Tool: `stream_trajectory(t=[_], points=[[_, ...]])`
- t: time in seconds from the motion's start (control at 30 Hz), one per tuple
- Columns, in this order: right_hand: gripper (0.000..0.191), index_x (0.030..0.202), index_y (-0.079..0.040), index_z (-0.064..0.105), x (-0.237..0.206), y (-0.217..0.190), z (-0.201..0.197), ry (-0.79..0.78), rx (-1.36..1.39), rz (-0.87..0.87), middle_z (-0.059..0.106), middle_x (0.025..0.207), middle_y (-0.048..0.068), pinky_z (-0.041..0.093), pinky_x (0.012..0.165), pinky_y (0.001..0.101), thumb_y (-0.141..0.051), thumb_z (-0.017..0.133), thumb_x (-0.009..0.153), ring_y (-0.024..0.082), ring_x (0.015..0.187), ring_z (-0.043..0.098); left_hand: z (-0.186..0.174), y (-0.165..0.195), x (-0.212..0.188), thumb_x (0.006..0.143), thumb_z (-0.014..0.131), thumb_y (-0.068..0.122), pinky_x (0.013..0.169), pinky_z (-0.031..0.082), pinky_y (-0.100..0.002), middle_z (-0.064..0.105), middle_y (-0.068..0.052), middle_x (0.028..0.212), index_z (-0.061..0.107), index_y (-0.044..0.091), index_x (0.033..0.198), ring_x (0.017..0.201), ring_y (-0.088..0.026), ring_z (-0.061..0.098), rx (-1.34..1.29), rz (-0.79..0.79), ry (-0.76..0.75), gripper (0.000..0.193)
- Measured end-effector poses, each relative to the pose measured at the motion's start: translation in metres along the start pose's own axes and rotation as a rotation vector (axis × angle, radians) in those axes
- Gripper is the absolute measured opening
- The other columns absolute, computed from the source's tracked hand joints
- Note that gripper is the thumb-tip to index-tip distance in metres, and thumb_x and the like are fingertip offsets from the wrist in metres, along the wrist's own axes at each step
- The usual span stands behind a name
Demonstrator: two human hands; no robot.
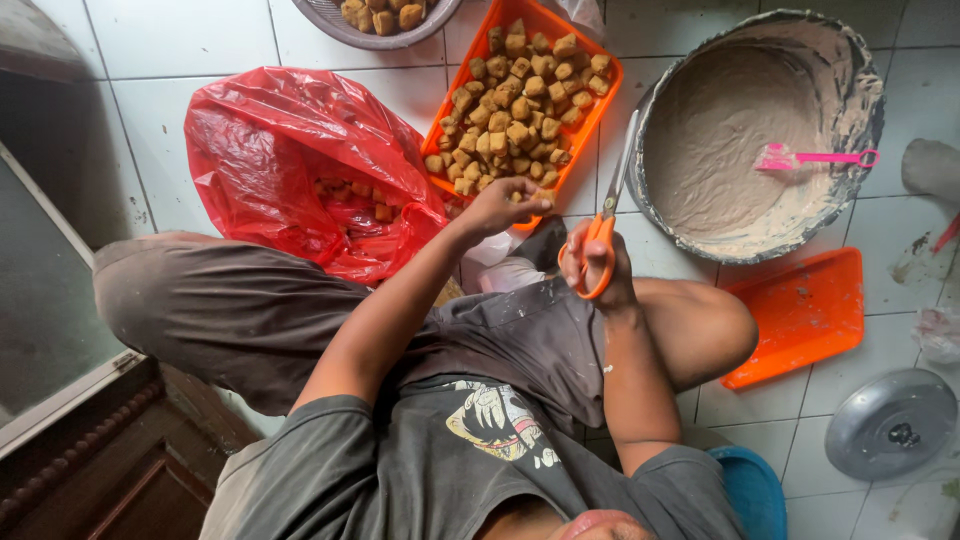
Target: The person sits on the floor and uses scissors to trim small fried dough pieces, placing them into a red plastic bag. They then use a pink spatula to apply a thick batter onto the dough pieces from a large bowl, placing the coated items into a metal strainer.
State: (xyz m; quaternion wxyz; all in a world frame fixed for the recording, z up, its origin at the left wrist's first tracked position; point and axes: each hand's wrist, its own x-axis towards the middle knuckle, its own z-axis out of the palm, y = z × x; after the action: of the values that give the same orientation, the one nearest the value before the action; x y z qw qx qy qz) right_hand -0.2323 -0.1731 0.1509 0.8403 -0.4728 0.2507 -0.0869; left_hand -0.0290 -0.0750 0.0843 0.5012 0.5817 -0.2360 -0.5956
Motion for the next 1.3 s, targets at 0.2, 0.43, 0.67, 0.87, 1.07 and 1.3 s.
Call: stream_trajectory(t=[0.2,0.43,0.67,0.87,1.07,1.3], points=[[0.065,0.099,-0.006,0.051,-0.007,0.002,0.000,0.043,0.008,-0.003,0.049,0.064,0.004,0.038,0.049,0.0267,-0.068,0.069,0.092,0.014,0.051,0.049,0.002,-0.011,0.057,0.098,0.054,0.029,0.076,0.063,-0.031,0.065,-0.003,0.116,0.038,0.021,0.150,0.090,-0.018,0.074,-0.571,-0.223,0.145,0.055],[0.077,0.100,-0.003,0.053,-0.004,-0.004,0.012,-0.064,-0.076,0.207,0.056,0.066,0.009,0.046,0.054,0.0305,-0.076,0.068,0.083,0.020,0.054,0.057,-0.013,-0.025,0.046,0.108,0.049,0.017,0.091,0.053,-0.030,0.055,-0.005,0.105,0.061,0.001,0.143,0.094,-0.015,0.061,-0.740,-0.105,0.280,0.040],[0.095,0.112,-0.007,0.054,-0.006,-0.028,0.037,-0.283,-0.099,0.249,0.064,0.077,0.009,0.043,0.065,0.0259,-0.093,0.055,0.073,0.014,0.073,0.059,-0.030,0.042,0.009,0.101,0.057,0.013,0.099,0.055,-0.031,0.069,-0.001,0.113,0.055,0.008,0.136,0.111,-0.014,0.066,-0.955,0.024,0.136,0.036],[0.099,0.113,-0.008,0.055,-0.009,-0.037,0.044,-0.341,-0.097,0.270,0.062,0.080,0.005,0.038,0.064,0.0246,-0.096,0.054,0.069,0.013,0.075,0.059,-0.020,0.079,-0.025,0.106,0.062,0.028,0.098,0.055,-0.032,0.061,0.002,0.103,0.061,0.015,0.142,0.101,-0.008,0.061,-0.888,0.110,0.050,0.038],[0.103,0.111,-0.007,0.056,-0.011,-0.043,0.045,-0.344,-0.096,0.320,0.056,0.084,0.002,0.041,0.068,0.0261,-0.098,0.054,0.064,0.015,0.077,0.060,-0.010,0.083,-0.023,0.104,0.065,0.030,0.097,0.055,-0.032,0.063,0.002,0.110,0.061,0.013,0.141,0.105,-0.008,0.060,-0.832,0.198,0.117,0.041],[0.097,0.105,-0.006,0.058,-0.014,-0.033,0.042,-0.240,-0.042,0.200,0.060,0.089,0.005,0.047,0.066,0.0262,-0.094,0.061,0.064,0.014,0.075,0.063,0.027,0.064,-0.036,0.099,0.071,0.026,0.093,0.057,-0.032,0.067,0.001,0.113,0.065,0.008,0.129,0.101,-0.009,0.064,-0.692,0.099,0.029,0.036]])
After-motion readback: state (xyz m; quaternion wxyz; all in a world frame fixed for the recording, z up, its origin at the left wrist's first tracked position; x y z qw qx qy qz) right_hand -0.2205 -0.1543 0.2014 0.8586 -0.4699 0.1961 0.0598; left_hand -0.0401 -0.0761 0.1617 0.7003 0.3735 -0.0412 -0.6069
